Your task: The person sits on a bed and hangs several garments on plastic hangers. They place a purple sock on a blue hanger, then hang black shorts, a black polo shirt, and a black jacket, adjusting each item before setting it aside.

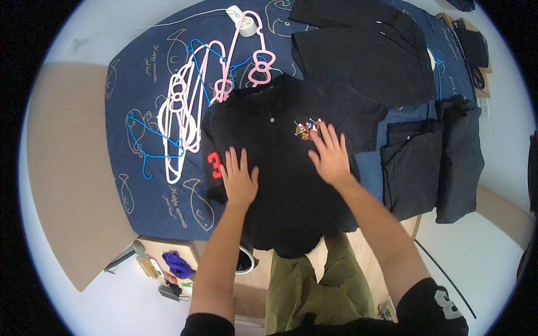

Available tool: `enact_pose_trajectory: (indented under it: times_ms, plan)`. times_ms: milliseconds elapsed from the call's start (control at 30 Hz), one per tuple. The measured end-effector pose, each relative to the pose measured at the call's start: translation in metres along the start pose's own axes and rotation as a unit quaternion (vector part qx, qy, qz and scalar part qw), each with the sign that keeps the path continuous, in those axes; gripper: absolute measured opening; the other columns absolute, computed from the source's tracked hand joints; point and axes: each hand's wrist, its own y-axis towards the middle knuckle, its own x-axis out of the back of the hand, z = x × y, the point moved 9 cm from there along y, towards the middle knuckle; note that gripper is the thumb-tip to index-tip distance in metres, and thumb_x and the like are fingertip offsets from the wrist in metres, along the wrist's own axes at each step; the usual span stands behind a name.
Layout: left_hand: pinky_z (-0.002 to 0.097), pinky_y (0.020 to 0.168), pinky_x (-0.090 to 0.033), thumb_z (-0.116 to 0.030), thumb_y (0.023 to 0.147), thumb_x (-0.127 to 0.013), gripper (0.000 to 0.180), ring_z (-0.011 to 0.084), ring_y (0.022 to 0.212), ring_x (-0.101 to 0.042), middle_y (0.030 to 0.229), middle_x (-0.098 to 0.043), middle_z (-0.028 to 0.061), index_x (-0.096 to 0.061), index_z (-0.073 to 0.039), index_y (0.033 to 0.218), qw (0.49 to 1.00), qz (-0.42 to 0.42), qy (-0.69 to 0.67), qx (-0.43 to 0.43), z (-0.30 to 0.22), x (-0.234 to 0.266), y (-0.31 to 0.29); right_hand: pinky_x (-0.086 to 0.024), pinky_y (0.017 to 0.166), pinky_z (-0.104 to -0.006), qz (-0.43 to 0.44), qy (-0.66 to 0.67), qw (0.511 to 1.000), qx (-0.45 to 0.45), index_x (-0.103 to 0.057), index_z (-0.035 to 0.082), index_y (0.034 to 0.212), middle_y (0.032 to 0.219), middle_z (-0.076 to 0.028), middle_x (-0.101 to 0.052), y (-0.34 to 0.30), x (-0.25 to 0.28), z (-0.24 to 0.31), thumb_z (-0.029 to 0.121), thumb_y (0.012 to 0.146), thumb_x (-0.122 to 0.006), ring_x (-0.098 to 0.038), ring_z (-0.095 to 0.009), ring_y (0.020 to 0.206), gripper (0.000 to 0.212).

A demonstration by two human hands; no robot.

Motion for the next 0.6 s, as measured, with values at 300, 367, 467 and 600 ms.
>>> enact_pose_trajectory:
  times_ms: [300, 367, 467, 600]
  plan:
    - [0.0578, 0.121, -0.022, -0.035, 0.097, -0.058, 0.073, 0.0416, 0.154, -0.021, 0.166, -0.022, 0.0239, -0.031, -0.004, 0.158, 0.999, 0.022, -0.02, 0.011, 0.02, -0.048, -0.045, -0.021, 0.12, -0.0626, 0.037, -0.035, 0.999, -0.017, -0.036, 0.018, 0.159, 0.167, -0.014, -0.026, -0.031, -0.048, -0.016, 0.039, 0.099, -0.059, -0.023, -0.035, 0.155, 0.068]
    - [0.0583, 0.122, -0.021, -0.034, 0.098, -0.057, 0.073, 0.0425, 0.154, -0.02, 0.166, -0.022, 0.0242, -0.031, -0.003, 0.158, 0.999, 0.023, -0.034, 0.014, 0.018, -0.047, -0.04, -0.021, 0.12, -0.0626, 0.034, -0.035, 0.999, -0.02, -0.036, 0.018, 0.159, 0.167, -0.014, -0.026, -0.032, -0.047, -0.017, 0.039, 0.098, -0.059, -0.023, -0.035, 0.155, 0.068]
    - [0.0595, 0.121, -0.022, -0.033, 0.097, -0.059, 0.073, 0.0435, 0.153, -0.021, 0.165, -0.023, 0.0247, -0.031, -0.002, 0.157, 0.999, 0.018, -0.047, 0.013, 0.016, -0.045, -0.044, -0.019, 0.121, -0.0619, 0.037, -0.03, 0.999, -0.025, -0.037, 0.018, 0.158, 0.167, -0.014, -0.026, -0.034, -0.05, -0.017, 0.039, 0.098, -0.059, -0.022, -0.034, 0.155, 0.067]
    - [0.0586, 0.12, -0.023, -0.031, 0.096, -0.06, 0.072, 0.0463, 0.151, -0.023, 0.164, -0.024, 0.0267, -0.032, -0.002, 0.156, 0.997, 0.024, -0.073, -0.001, 0.015, -0.043, -0.042, -0.018, 0.122, -0.061, 0.046, -0.028, 0.998, -0.037, -0.037, 0.019, 0.158, 0.168, -0.012, -0.026, -0.036, -0.051, -0.021, 0.04, 0.097, -0.06, -0.021, -0.032, 0.156, 0.069]
